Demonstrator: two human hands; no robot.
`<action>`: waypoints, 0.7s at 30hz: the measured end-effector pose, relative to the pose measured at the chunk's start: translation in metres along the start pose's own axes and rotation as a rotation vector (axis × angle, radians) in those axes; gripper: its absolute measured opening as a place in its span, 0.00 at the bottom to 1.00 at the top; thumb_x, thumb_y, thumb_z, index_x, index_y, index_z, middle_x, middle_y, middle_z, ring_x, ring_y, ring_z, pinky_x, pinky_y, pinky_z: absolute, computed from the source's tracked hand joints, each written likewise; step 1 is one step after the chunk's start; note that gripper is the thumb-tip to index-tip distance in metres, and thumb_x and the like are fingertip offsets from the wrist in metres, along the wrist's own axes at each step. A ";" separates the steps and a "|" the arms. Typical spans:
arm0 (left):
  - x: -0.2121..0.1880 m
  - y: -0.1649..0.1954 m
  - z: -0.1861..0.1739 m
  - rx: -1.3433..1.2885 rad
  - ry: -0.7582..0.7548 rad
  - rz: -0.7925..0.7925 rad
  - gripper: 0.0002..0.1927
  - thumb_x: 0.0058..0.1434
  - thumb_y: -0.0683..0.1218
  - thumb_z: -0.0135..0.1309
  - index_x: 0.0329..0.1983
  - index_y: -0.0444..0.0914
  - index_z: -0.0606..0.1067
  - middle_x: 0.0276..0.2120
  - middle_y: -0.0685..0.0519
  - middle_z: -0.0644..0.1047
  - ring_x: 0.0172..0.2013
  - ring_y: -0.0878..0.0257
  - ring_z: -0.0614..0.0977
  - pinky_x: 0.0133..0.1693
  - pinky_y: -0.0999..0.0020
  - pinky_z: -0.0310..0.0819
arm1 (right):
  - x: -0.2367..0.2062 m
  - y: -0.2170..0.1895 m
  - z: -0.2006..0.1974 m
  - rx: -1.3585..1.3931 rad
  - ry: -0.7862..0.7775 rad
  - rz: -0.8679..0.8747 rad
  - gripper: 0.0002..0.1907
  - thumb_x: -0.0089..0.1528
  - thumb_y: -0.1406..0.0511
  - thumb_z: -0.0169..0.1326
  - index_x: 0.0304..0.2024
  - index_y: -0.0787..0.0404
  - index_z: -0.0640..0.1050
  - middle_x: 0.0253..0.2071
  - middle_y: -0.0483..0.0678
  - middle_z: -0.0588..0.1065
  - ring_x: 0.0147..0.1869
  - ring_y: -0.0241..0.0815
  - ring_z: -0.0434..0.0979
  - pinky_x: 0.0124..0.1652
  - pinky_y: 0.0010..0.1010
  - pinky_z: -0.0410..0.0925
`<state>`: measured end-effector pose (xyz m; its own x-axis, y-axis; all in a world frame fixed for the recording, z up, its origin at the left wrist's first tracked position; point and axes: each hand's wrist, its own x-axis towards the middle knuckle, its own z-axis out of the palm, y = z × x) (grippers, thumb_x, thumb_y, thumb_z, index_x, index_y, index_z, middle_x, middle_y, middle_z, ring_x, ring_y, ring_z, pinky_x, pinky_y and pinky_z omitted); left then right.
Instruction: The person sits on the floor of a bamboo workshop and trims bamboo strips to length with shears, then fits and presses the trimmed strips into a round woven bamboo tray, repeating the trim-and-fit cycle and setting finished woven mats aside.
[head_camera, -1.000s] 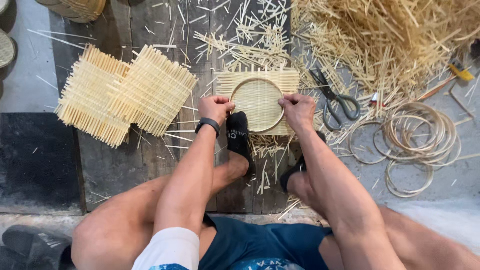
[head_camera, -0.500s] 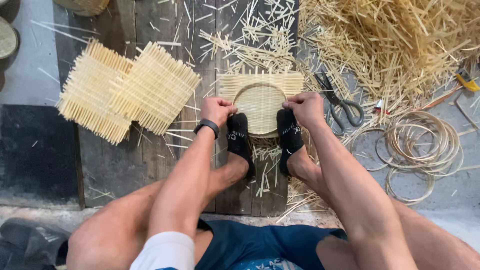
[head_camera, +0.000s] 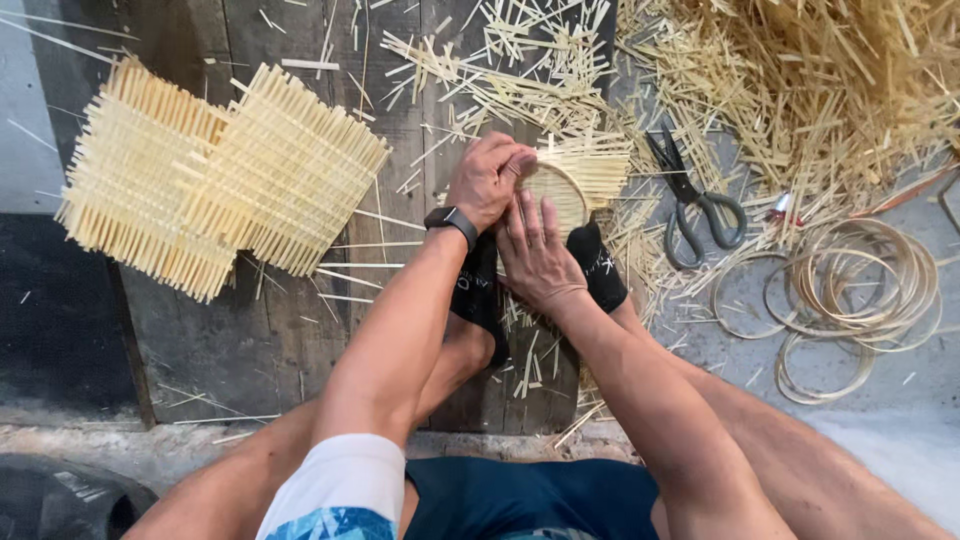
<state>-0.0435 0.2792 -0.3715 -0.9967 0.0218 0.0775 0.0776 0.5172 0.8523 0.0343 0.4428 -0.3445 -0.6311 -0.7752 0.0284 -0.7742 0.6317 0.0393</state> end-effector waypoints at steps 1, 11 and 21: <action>-0.001 -0.002 0.001 -0.012 -0.028 -0.002 0.10 0.69 0.49 0.54 0.44 0.41 0.83 0.42 0.50 0.79 0.46 0.51 0.79 0.49 0.59 0.74 | 0.000 0.000 -0.005 0.046 -0.032 0.006 0.49 0.55 0.45 0.59 0.66 0.74 0.68 0.71 0.71 0.57 0.77 0.71 0.50 0.72 0.62 0.45; 0.015 0.006 -0.002 -0.009 -0.075 -0.105 0.12 0.70 0.51 0.51 0.44 0.43 0.82 0.39 0.46 0.83 0.40 0.47 0.84 0.40 0.58 0.78 | 0.047 0.092 -0.024 0.881 0.360 0.451 0.10 0.63 0.64 0.61 0.46 0.60 0.82 0.44 0.54 0.79 0.51 0.52 0.78 0.51 0.41 0.70; 0.022 0.000 0.005 -0.228 -0.129 -0.405 0.16 0.65 0.54 0.58 0.40 0.35 0.84 0.27 0.51 0.84 0.27 0.70 0.80 0.31 0.71 0.74 | 0.057 0.103 0.006 1.355 0.148 0.773 0.10 0.66 0.63 0.58 0.37 0.65 0.81 0.26 0.57 0.76 0.28 0.55 0.72 0.32 0.40 0.67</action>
<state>-0.0654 0.2841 -0.3725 -0.9412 -0.0292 -0.3366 -0.3290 0.3060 0.8934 -0.0818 0.4641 -0.3448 -0.9334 -0.2168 -0.2861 0.2059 0.3297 -0.9214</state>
